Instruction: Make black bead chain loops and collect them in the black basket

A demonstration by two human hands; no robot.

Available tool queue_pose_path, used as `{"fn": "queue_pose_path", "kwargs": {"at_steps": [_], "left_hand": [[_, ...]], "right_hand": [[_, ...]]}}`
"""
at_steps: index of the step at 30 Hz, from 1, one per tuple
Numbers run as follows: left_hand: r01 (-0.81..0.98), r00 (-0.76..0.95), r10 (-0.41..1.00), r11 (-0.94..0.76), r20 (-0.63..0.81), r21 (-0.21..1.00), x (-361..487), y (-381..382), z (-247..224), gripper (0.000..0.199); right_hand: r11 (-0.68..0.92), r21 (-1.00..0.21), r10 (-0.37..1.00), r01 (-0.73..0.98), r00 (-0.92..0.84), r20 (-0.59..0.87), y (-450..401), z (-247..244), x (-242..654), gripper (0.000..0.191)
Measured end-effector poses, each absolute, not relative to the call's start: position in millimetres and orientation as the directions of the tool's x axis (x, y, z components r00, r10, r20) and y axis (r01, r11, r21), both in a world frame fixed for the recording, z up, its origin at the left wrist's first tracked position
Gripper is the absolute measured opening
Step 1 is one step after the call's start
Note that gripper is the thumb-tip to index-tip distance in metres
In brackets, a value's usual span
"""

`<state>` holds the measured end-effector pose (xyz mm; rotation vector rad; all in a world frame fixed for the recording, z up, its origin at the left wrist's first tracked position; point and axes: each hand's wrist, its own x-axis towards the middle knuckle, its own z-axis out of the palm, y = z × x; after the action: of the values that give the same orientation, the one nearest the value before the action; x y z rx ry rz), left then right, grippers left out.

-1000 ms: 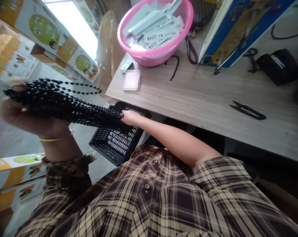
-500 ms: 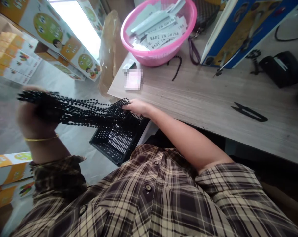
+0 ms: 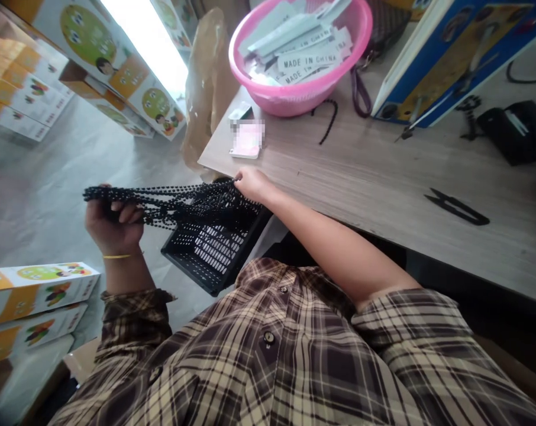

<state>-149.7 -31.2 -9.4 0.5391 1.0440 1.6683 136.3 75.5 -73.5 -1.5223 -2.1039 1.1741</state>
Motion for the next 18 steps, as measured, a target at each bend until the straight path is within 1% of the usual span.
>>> {"fn": "queue_pose_path", "kwargs": {"at_steps": [2,4,6,7,9,11,12,13,15,18], "left_hand": [[-0.432,-0.284,0.959,-0.109,-0.021,0.895,-134.6,-24.3,3.3,0.012],[-0.292,-0.231,0.966,-0.183,0.117,0.939,-120.7,-18.6,9.8,0.01],[-0.176,-0.216,0.957,-0.233,0.193,0.956,-113.8,-15.5,9.4,0.01],[-0.135,-0.229,0.952,-0.239,0.205,0.962,-113.7,-15.2,6.8,0.01],[-0.089,-0.266,0.944,-0.228,0.197,0.97,-119.7,-16.8,-2.9,0.013],[-0.095,-0.296,0.934,-0.235,0.198,0.967,-131.3,-20.9,-17.5,0.02],[-0.118,-0.304,0.933,-0.239,0.194,0.964,-138.1,-23.5,-26.1,0.025],[-0.146,-0.306,0.936,-0.225,0.173,0.963,-145.2,-26.1,-35.4,0.029],[-0.176,-0.324,0.943,-0.135,0.073,0.975,-158.9,-30.8,-55.2,0.034],[-0.111,-0.391,0.909,0.11,-0.145,0.988,-176.9,-34.6,-86.0,0.036]], "right_hand": [[0.08,-0.733,0.89,0.676,-0.38,-0.253,73.9,-75.6,138.6,0.018],[0.05,-0.754,0.848,0.655,-0.427,-0.314,70.2,-68.6,142.5,0.012],[-0.053,-0.83,0.759,0.555,-0.518,-0.394,67.1,-54.8,149.1,0.008],[-0.12,-0.874,0.72,0.472,-0.564,-0.404,66.7,-46.7,153.5,0.011],[-0.222,-0.936,0.707,0.274,-0.615,-0.348,69.0,-30.4,164.7,0.016],[-0.232,-0.967,0.763,0.106,-0.597,-0.249,75.3,-17.2,177.4,0.018],[-0.22,-0.974,0.794,0.05,-0.571,-0.208,79.3,-12.4,183.7,0.019],[-0.208,-0.978,0.815,0.015,-0.55,-0.181,83.1,-9.1,189.4,0.02],[-0.193,-0.981,0.835,-0.011,-0.527,-0.159,88.9,-6.3,197.9,0.022],[-0.205,-0.979,0.833,0.003,-0.524,-0.176,89.2,-9.2,201.1,0.022]]}}
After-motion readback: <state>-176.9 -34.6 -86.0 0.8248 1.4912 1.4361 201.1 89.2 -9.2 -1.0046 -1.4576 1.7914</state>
